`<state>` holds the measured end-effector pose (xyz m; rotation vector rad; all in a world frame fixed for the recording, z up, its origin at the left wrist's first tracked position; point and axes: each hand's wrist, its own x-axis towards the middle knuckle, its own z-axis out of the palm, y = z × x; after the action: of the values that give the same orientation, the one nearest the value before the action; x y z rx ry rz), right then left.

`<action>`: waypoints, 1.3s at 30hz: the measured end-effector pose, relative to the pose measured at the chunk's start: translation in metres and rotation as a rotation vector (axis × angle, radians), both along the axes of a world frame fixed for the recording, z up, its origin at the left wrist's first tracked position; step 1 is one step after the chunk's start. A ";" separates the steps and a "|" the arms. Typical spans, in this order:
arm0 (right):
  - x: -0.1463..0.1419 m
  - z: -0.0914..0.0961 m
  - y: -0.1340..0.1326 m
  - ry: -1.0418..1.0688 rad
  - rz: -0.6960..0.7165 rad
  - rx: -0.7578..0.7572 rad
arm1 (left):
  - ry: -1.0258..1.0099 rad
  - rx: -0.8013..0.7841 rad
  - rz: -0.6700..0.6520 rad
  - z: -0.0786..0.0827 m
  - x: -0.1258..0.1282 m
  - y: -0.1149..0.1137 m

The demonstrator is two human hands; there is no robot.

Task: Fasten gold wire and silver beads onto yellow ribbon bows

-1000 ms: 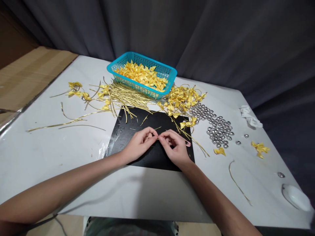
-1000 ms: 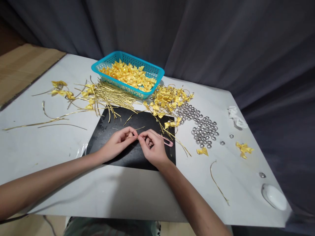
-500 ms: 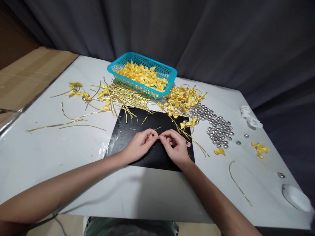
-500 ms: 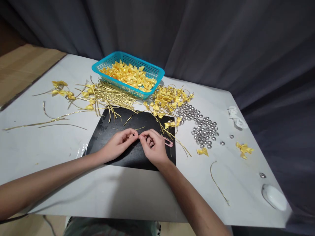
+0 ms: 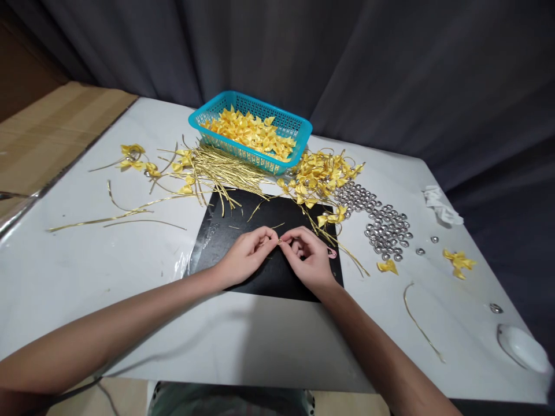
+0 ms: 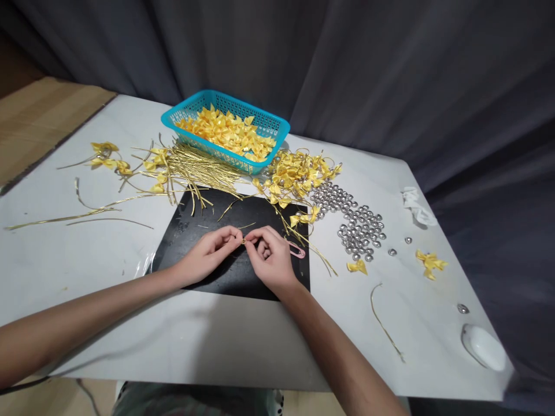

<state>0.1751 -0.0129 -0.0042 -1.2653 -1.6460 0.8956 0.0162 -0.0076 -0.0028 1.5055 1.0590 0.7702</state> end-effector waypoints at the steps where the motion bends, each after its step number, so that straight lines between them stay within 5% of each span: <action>1: 0.000 0.001 0.000 -0.013 0.016 0.031 | -0.004 -0.001 0.002 0.000 0.000 0.000; 11: 0.003 0.005 -0.006 -0.137 0.046 0.374 | -0.021 -0.009 0.015 0.000 0.000 0.000; 28: 0.005 -0.002 -0.001 -0.190 0.064 0.433 | -0.118 -0.054 0.031 -0.003 0.000 0.001; 39: 0.005 0.004 -0.003 -0.154 0.023 0.302 | -0.078 -0.047 0.038 -0.003 0.001 0.001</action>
<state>0.1798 -0.0156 -0.0007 -1.1287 -1.8401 0.5475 0.0172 -0.0068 -0.0054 1.4086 1.0429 0.8184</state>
